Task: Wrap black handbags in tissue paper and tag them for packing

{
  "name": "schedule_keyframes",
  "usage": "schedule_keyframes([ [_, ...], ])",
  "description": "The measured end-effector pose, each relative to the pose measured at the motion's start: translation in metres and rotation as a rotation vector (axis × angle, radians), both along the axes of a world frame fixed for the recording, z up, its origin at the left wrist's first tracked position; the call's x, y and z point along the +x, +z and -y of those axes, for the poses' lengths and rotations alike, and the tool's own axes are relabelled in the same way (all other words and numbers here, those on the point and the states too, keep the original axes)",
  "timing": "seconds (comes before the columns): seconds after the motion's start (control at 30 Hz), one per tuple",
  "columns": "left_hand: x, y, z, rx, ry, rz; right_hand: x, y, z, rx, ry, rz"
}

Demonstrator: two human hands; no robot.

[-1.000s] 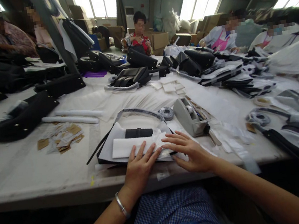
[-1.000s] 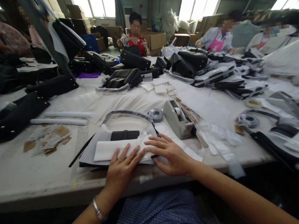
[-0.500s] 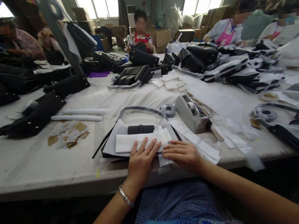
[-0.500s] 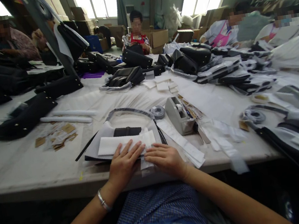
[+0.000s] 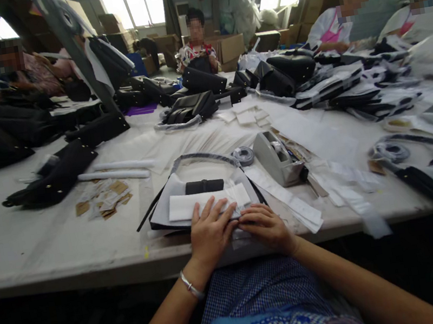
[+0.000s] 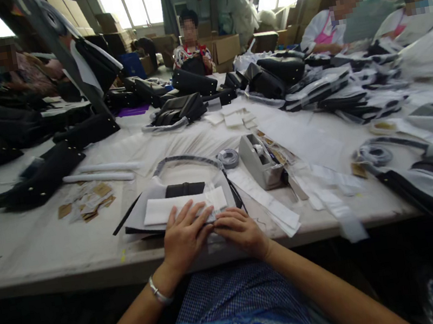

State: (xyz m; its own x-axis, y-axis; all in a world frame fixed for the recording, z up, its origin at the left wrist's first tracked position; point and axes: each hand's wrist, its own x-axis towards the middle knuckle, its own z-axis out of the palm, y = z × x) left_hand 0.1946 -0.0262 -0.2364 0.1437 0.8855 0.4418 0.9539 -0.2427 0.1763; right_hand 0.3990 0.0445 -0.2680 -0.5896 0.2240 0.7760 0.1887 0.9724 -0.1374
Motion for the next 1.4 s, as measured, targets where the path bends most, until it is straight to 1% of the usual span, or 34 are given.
schedule_keyframes([
  [0.13,0.001,-0.014,-0.002,0.072,0.028,-0.049,0.008,0.003,0.006,0.008,0.008,0.035],
  [0.23,0.001,-0.016,-0.003,0.069,0.038,-0.048,0.021,0.003,0.019,-0.029,-0.042,0.077],
  [0.33,0.001,-0.015,-0.003,0.055,0.038,-0.04,0.029,-0.003,0.035,-0.08,-0.094,0.148],
  [0.43,0.001,-0.014,-0.003,0.046,0.036,-0.037,0.023,-0.01,0.045,-0.099,-0.136,0.222],
  [0.57,0.0,-0.014,-0.003,0.047,0.035,-0.049,0.006,-0.015,0.045,-0.115,-0.19,0.228],
  [0.8,0.0,-0.012,-0.004,0.059,0.028,-0.05,-0.002,-0.011,0.039,-0.147,-0.123,0.094],
  [0.93,-0.001,-0.011,-0.004,0.064,0.025,-0.055,-0.001,-0.01,0.044,-0.154,-0.084,0.029],
  [1.17,0.0,-0.016,-0.007,0.092,0.034,-0.051,0.018,-0.009,0.066,-0.224,-0.071,0.032],
  [1.27,0.0,-0.018,-0.006,0.094,0.027,-0.07,0.022,-0.013,0.066,-0.237,-0.069,0.059],
  [1.4,0.0,-0.02,-0.005,0.1,0.013,-0.077,0.019,-0.022,0.057,-0.202,-0.035,0.141],
])
